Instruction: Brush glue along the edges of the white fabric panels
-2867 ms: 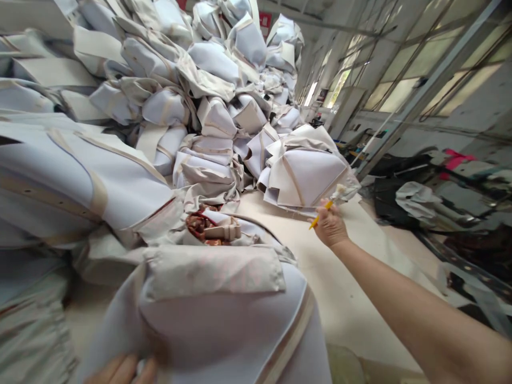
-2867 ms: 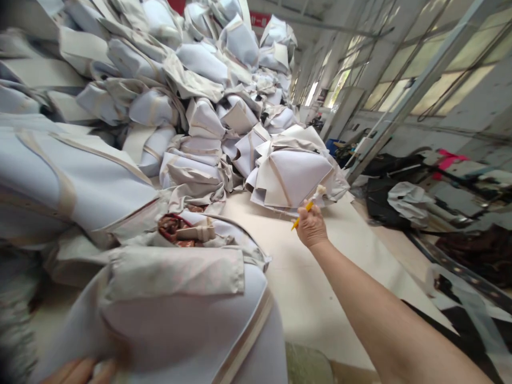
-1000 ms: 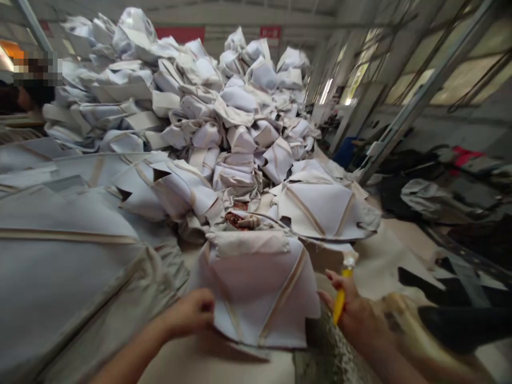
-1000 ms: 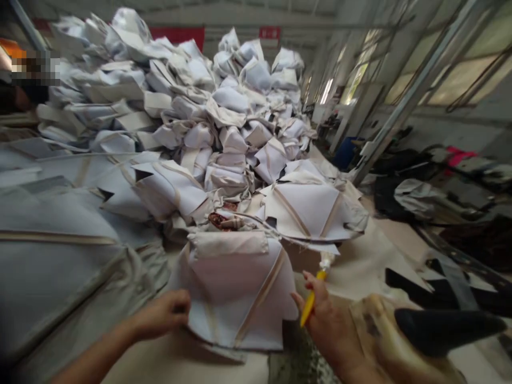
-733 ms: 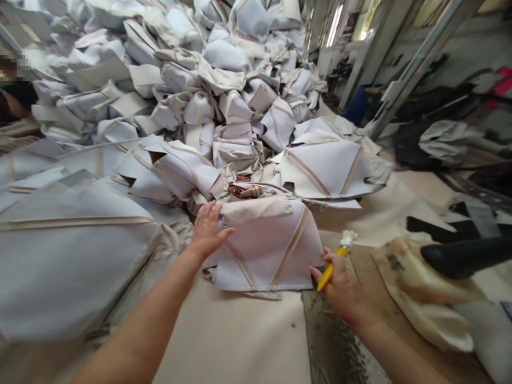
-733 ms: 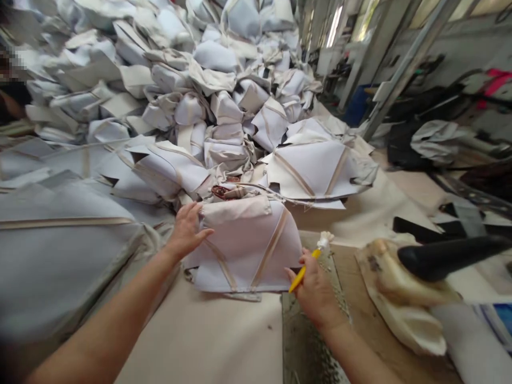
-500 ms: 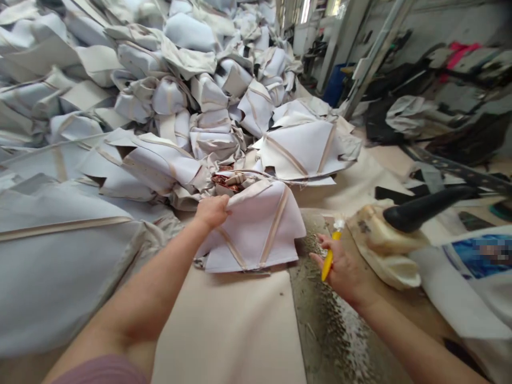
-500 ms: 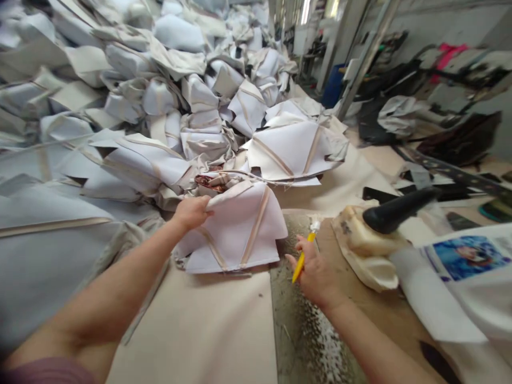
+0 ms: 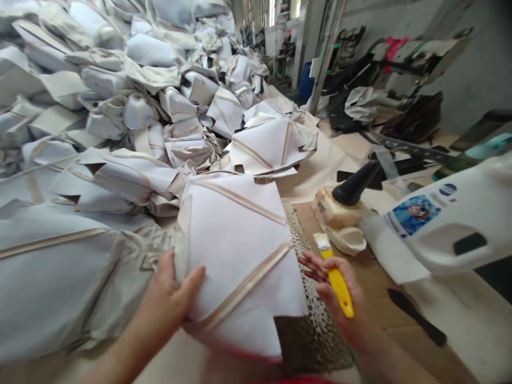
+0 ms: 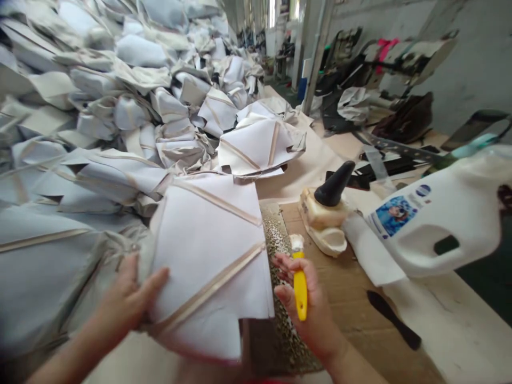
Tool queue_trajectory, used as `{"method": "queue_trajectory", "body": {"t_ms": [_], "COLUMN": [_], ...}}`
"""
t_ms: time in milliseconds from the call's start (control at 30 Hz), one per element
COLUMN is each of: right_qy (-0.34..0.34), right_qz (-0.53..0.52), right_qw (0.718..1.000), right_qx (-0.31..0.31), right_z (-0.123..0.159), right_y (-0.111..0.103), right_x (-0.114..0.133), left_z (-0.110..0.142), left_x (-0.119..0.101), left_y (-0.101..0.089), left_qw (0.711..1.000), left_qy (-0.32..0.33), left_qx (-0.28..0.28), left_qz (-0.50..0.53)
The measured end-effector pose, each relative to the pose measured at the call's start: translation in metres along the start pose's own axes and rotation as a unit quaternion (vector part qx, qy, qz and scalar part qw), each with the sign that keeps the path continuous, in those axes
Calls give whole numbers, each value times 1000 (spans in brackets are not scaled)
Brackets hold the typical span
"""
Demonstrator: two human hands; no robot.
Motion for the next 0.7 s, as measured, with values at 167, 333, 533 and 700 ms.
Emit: {"method": "queue_trajectory", "body": {"t_ms": [167, 333, 533, 700], "right_qy": [104, 83, 45, 90], "right_qz": [110, 165, 158, 166], "right_qw": [988, 982, 958, 933], "right_qx": [-38, -37, -237, -305], "right_z": [20, 29, -19, -50], "right_y": [-21, -51, -141, -193], "right_x": [-38, -30, 21, 6], "left_z": [51, 44, -67, -126], "left_x": [-20, -87, -107, -94], "left_y": [75, 64, 84, 104], "left_qw": [985, 933, 942, 943], "left_qy": [101, 270, 211, 177], "left_qx": [16, -122, -27, 81], "left_qz": [-137, -206, -260, -270]}}
Point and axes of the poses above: each hand's wrist, its own z-axis away from the middle knuckle, its own y-axis out of the palm, x = y × z, the point moved 6 cm from there along -z, towards the middle knuckle, and after that the axes turned 10 degrees about -z, right-handed, at the moved point
